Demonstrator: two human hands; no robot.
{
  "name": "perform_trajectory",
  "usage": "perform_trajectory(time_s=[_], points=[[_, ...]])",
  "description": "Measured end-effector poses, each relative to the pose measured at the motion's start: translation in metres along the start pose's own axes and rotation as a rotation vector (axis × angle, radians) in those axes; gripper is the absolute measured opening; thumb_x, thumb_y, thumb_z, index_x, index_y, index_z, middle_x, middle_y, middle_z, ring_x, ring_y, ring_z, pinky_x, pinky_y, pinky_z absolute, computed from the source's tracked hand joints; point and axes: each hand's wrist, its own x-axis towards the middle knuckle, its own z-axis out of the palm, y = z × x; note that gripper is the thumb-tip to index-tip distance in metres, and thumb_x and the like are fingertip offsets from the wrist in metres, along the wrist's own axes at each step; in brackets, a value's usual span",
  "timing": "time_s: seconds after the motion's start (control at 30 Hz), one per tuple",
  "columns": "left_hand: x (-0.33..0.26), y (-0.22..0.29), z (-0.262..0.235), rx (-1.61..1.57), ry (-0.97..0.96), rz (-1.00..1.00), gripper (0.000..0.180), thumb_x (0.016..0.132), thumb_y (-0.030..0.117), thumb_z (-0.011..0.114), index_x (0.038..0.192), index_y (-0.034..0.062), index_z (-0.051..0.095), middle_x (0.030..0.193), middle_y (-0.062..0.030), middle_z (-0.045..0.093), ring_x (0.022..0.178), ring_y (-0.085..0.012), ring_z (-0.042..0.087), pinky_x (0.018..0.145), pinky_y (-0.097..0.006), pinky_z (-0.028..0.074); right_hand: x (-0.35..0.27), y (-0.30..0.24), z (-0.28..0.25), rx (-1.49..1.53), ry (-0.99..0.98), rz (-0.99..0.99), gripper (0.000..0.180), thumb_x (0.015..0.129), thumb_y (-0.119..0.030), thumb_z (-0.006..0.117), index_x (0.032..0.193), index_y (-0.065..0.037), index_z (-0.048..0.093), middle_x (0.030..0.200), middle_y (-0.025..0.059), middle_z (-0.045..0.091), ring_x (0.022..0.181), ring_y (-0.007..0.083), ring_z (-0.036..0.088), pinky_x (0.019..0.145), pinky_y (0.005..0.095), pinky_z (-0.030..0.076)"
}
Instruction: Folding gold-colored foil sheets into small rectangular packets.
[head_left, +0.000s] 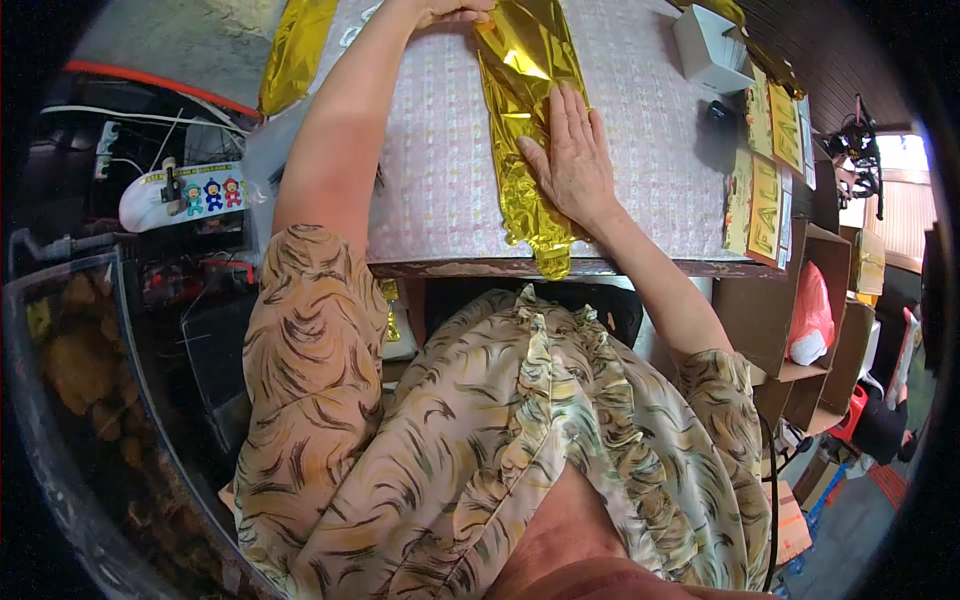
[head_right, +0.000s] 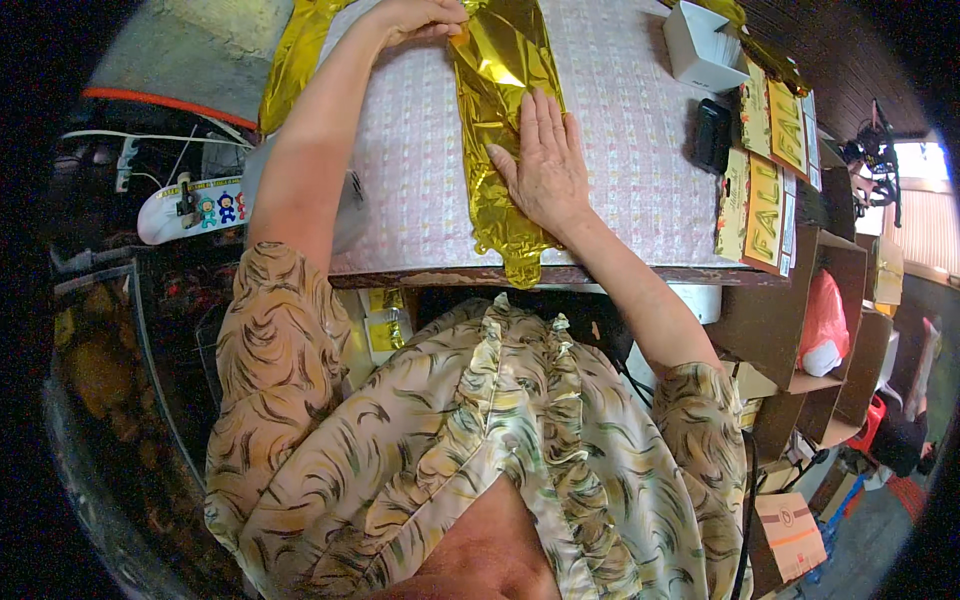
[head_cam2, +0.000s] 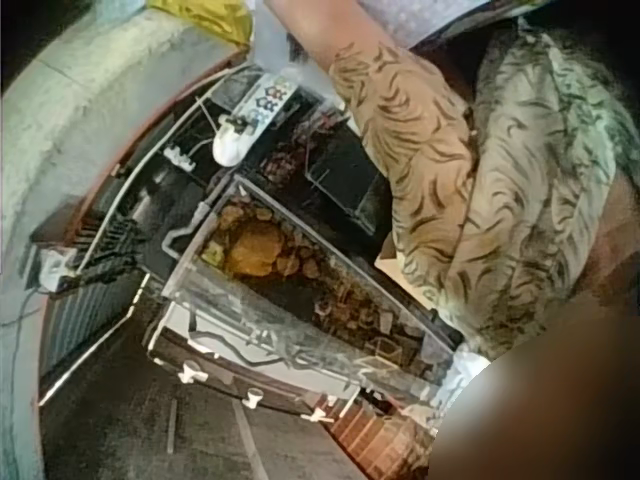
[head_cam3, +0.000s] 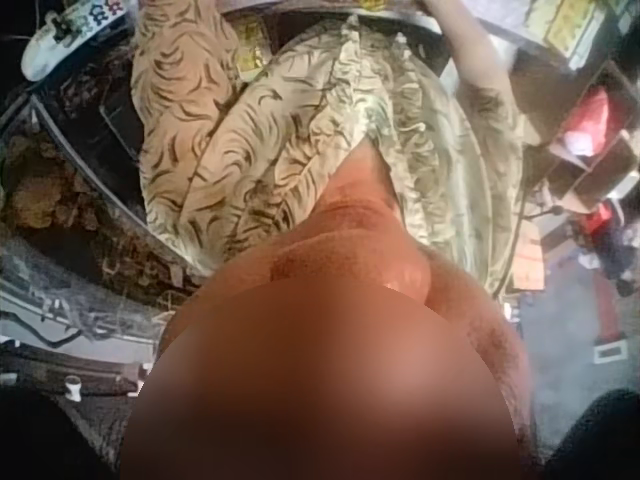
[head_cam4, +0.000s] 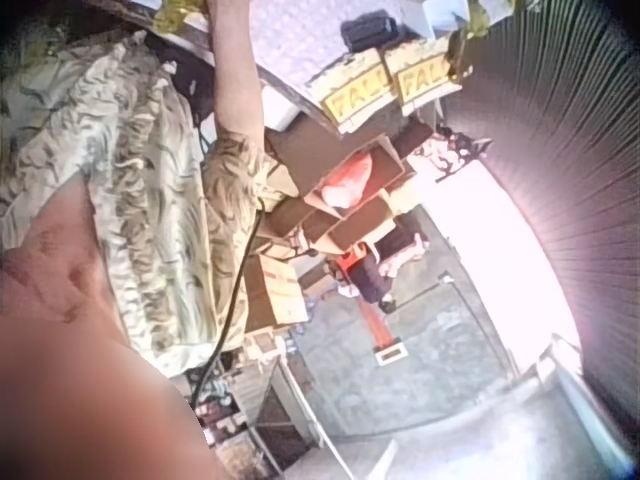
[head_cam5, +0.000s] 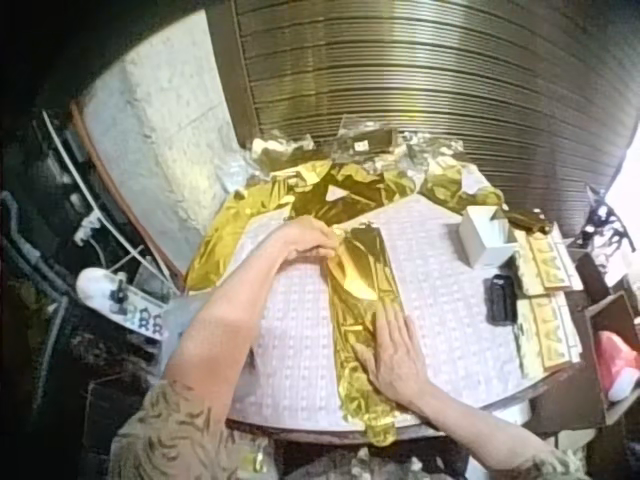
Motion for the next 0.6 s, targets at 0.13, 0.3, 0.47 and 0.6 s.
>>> perform_trajectory(time_s=[0.13,0.3,0.47,0.6], points=[[-0.005,0.026,0.043,-0.051,0.026,0.002,0.016,0.094,0.019,0.077,0.101,0.0045,0.076,0.077,-0.0012,0.071,0.057,-0.0071,0.058,0.051,-0.021,0.045,-0.004,0.012,-0.003,-0.004,-0.001,0.041,0.076,0.105,-0.043,0.051,0.157,0.007,0.025,0.162,0.0268,0.032,0.153,0.0387,0.028,0.126,0.0512,0.019],[0.004,0.001,0.005,-0.015,-0.046,-0.038,0.016,0.094,0.021,0.078,0.100,0.0066,0.075,0.080,0.0021,0.069,0.058,-0.0046,0.057,0.052,-0.017,0.047,0.001,-0.002,-0.002,0.076,0.012,0.009,0.075,0.106,-0.041,0.051,0.158,0.006,0.024,0.162,0.0275,0.032,0.153,0.0398,0.029,0.125,0.0513,0.020],[0.000,0.018,0.027,-0.105,-0.034,-0.025,0.019,0.094,0.023,0.078,0.105,0.0081,0.074,0.083,0.0034,0.069,0.058,-0.0029,0.057,0.051,-0.015,0.047,-0.002,0.005,-0.004,0.086,0.011,0.052,0.075,0.106,-0.039,0.052,0.158,0.006,0.024,0.162,0.0282,0.032,0.153,0.0402,0.028,0.126,0.0512,0.020],[-0.009,0.026,0.030,-0.087,0.027,-0.025,0.022,0.094,0.024,0.078,0.109,0.0087,0.074,0.082,0.0036,0.069,0.056,-0.0029,0.056,0.051,-0.015,0.047,-0.001,0.004,-0.005,0.097,0.024,0.054,0.073,0.106,-0.038,0.051,0.158,0.007,0.024,0.162,0.0286,0.031,0.153,0.0406,0.028,0.126,0.0501,0.020]])
